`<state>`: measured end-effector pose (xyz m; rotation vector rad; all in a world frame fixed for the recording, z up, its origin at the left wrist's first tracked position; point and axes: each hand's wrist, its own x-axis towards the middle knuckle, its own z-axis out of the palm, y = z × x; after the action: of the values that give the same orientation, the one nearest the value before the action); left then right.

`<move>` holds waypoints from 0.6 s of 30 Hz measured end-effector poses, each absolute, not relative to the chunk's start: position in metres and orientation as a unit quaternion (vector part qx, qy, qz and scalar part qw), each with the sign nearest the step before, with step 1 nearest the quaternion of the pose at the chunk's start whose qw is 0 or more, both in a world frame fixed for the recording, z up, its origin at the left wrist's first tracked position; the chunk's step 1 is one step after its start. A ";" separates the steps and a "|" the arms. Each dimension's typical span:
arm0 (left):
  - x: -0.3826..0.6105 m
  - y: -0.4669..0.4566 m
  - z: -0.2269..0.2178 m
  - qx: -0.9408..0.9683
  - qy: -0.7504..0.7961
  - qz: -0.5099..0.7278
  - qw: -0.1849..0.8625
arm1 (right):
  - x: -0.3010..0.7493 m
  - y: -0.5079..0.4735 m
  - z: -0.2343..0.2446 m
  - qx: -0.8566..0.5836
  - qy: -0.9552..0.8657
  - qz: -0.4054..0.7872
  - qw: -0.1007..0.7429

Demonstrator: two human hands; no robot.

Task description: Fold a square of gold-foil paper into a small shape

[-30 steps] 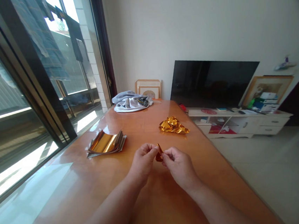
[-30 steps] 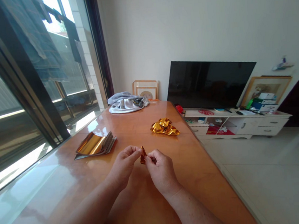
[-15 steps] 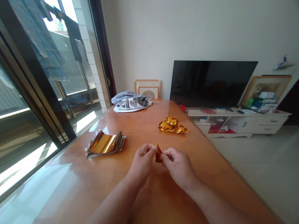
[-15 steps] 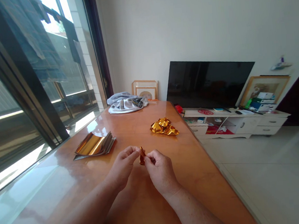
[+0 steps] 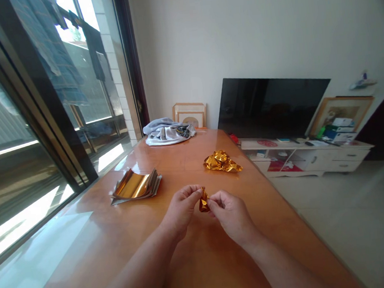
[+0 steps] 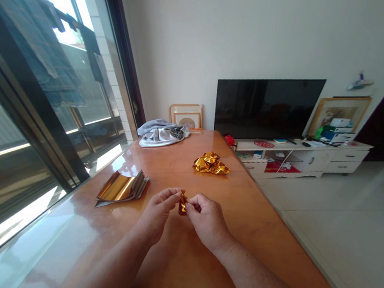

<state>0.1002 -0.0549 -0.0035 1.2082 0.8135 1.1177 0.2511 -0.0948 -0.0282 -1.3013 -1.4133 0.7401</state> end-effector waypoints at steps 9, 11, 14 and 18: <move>0.100 -0.056 0.000 0.527 0.353 0.478 0.607 | 0.251 -0.097 -0.026 -0.542 -0.587 0.313 0.514; 0.099 -0.055 0.000 0.527 0.348 0.479 0.610 | 0.251 -0.096 -0.026 -0.540 -0.582 0.321 0.516; 0.097 -0.053 -0.001 0.527 0.337 0.475 0.619 | 0.252 -0.097 -0.025 -0.530 -0.570 0.349 0.522; 0.095 -0.051 -0.003 0.530 0.327 0.471 0.625 | 0.253 -0.099 -0.020 -0.515 -0.548 0.400 0.523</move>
<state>0.0953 -0.0510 -0.0027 1.2160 0.7496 1.0800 0.2528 -0.0993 -0.0198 -1.2327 -1.3128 0.9587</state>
